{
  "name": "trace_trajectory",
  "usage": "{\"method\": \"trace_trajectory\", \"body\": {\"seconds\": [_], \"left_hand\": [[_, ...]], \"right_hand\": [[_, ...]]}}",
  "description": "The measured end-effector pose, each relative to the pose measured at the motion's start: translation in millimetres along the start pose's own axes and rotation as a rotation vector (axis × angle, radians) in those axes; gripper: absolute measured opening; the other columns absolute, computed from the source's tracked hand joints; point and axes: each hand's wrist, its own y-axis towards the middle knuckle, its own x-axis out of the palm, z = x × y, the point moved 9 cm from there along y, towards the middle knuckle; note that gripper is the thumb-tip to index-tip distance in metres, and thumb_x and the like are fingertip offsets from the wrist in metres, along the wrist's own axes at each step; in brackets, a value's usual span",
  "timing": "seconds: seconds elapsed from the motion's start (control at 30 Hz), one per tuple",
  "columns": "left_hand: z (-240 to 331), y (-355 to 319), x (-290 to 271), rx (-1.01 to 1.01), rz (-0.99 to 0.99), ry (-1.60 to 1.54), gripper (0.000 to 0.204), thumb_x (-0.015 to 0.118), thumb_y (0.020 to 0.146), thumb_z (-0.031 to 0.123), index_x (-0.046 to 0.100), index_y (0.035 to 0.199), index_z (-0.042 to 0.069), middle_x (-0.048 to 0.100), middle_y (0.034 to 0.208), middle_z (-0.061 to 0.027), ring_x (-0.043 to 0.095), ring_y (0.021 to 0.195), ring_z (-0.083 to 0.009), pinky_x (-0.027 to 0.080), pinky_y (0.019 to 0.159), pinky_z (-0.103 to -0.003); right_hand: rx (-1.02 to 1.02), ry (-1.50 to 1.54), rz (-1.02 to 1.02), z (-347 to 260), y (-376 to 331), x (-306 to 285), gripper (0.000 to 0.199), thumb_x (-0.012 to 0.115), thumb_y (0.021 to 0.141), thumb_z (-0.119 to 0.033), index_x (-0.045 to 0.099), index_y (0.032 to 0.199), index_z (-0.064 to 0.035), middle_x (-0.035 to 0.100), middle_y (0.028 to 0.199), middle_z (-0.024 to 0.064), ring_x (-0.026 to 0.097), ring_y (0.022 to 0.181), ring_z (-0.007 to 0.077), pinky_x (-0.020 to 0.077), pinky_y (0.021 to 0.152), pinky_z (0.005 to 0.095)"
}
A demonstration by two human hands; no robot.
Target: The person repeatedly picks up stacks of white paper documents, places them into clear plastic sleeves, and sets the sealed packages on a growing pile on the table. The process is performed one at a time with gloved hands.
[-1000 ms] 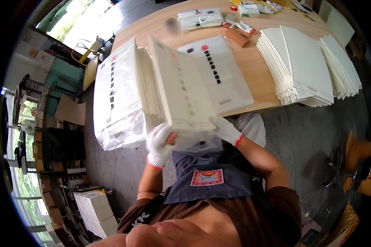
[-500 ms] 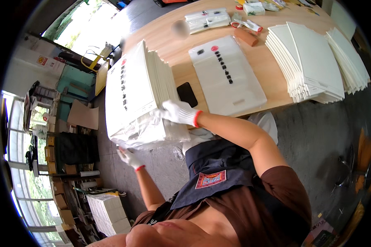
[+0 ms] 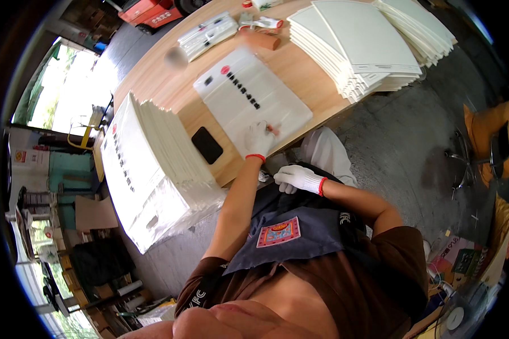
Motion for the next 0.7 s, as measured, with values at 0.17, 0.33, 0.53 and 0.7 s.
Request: {"method": "trace_trajectory", "body": {"seconds": [0.17,0.33,0.53,0.7], "left_hand": [[-35,28,34,-0.026,-0.172,-0.421,0.02,0.059,0.085,0.026,0.067,0.09,0.008,0.065,0.091,-0.0086,0.06,0.09,-0.024,0.045,0.083,-0.037],[-37,40,27,-0.127,-0.136,-0.661,0.023,0.055,0.092,0.025,0.061,0.091,0.003,0.065,0.09,-0.0096,0.061,0.084,-0.0207,0.046,0.082,-0.032],[-24,60,-71,-0.027,0.127,-1.568,0.009,0.057,0.093,0.015,0.055,0.1,0.011,0.064,0.091,-0.0068,0.058,0.075,-0.0141,0.047,0.081,-0.03],[-20,48,-99,-0.062,0.071,-1.239,0.009,0.055,0.092,0.007,0.056,0.099,0.013,0.066,0.09,-0.0053,0.054,0.067,-0.0063,0.048,0.067,-0.024]], "right_hand": [[-0.083,0.143,0.176,-2,1,-46,0.034,0.052,0.093,-0.035,0.06,0.092,-0.0024,0.066,0.077,0.0094,0.062,0.062,0.017,0.0516,0.058,0.0284],[-0.251,-0.093,0.554,-80,51,-105,0.045,0.053,0.091,-0.046,0.061,0.1,-0.0026,0.066,0.077,0.0075,0.064,0.064,0.0182,0.0501,0.056,0.0328],[-0.427,-0.768,0.844,-67,82,-153,0.042,0.043,0.091,-0.041,0.065,0.091,-0.0059,0.067,0.079,0.0155,0.064,0.063,0.0326,0.0496,0.062,0.0458],[0.074,-0.569,0.482,-53,16,-152,0.037,0.044,0.091,-0.037,0.065,0.091,-0.0066,0.067,0.076,0.0153,0.065,0.069,0.0302,0.0502,0.063,0.0448]]}}
